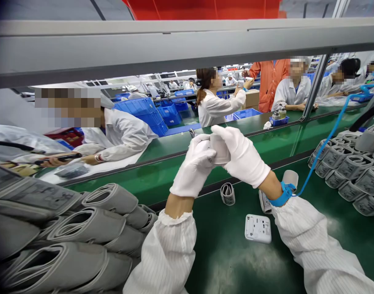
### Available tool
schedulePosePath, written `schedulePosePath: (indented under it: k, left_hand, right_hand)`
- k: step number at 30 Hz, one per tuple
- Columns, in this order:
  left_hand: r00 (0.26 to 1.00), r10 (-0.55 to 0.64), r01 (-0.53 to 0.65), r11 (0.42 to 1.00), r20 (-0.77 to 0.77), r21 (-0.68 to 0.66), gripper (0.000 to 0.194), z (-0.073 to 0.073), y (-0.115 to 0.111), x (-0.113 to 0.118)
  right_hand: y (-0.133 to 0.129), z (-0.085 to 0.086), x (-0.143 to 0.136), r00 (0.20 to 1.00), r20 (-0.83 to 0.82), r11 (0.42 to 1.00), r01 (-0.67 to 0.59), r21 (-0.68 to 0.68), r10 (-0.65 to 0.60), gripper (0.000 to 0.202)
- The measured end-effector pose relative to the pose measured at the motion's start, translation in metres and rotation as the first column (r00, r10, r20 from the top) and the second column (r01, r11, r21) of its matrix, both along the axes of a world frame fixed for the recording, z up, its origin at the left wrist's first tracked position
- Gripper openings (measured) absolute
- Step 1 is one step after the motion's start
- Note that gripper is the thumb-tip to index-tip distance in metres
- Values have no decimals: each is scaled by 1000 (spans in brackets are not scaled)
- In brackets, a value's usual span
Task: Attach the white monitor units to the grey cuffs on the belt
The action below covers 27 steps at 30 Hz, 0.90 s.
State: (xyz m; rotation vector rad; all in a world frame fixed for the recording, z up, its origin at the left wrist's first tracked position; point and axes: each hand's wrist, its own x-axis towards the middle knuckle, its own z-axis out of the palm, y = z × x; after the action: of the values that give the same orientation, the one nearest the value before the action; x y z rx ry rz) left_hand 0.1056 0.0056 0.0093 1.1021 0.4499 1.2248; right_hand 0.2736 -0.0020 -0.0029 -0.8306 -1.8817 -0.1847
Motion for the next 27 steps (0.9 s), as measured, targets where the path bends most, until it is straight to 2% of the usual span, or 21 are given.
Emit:
schedulePosePath:
  k: [2,3,5,7,9,11,13,15,17,19,21,25,27]
  left_hand:
    - [996,85,-85,996,2,0,36,-1,0,3]
    - [993,119,-118,993,25,-23,33,-1,0,5]
    - [986,145,-137,985,82,-103,35,-2,2,7]
    - [979,153,-127,975,134,-184,46,-3,5,8]
    - [963,182,-131,961,201,-243,54,-3,7,7]
    - [931,216,-137,955,296,-265,49,-3,9,6]
    - [900,234,-143,955,368,-258,39,-3,11,7]
    - [882,263,-174,953,392,-247,27,-3,12,9]
    - [876,297,-226,949,379,-219,15,-2,12,13]
    - [873,317,-271,947,370,-171,23,-3,11,18]
    - [864,342,-319,940,369,-125,36,-5,8,22]
    - [813,445,-470,882,374,-27,55,-9,4,25]
    - [813,463,-489,872,353,-19,59,-11,5,24]
  right_hand:
    - [-3,3,-1,1000,-15,996,-1,-92,0,73]
    - [-3,4,-1,996,-78,988,-45,-151,34,70]
    - [0,4,0,937,-320,939,-227,-259,139,69]
    - [3,3,2,778,-593,826,-463,-321,206,70]
    - [6,1,4,616,-757,694,-644,-323,219,68]
    - [8,-1,5,527,-817,600,-739,-305,235,67]
    - [10,-4,5,498,-828,560,-775,-292,257,71]
    - [12,-7,3,524,-812,565,-763,-314,256,80]
    - [15,-10,0,573,-781,626,-710,-322,249,91]
    - [15,-11,-4,612,-750,711,-643,-287,251,99]
    - [14,-12,-10,656,-712,768,-582,-268,250,105]
    - [8,-13,-22,763,-603,835,-475,-277,234,101]
    - [5,-14,-27,792,-565,865,-433,-253,231,99]
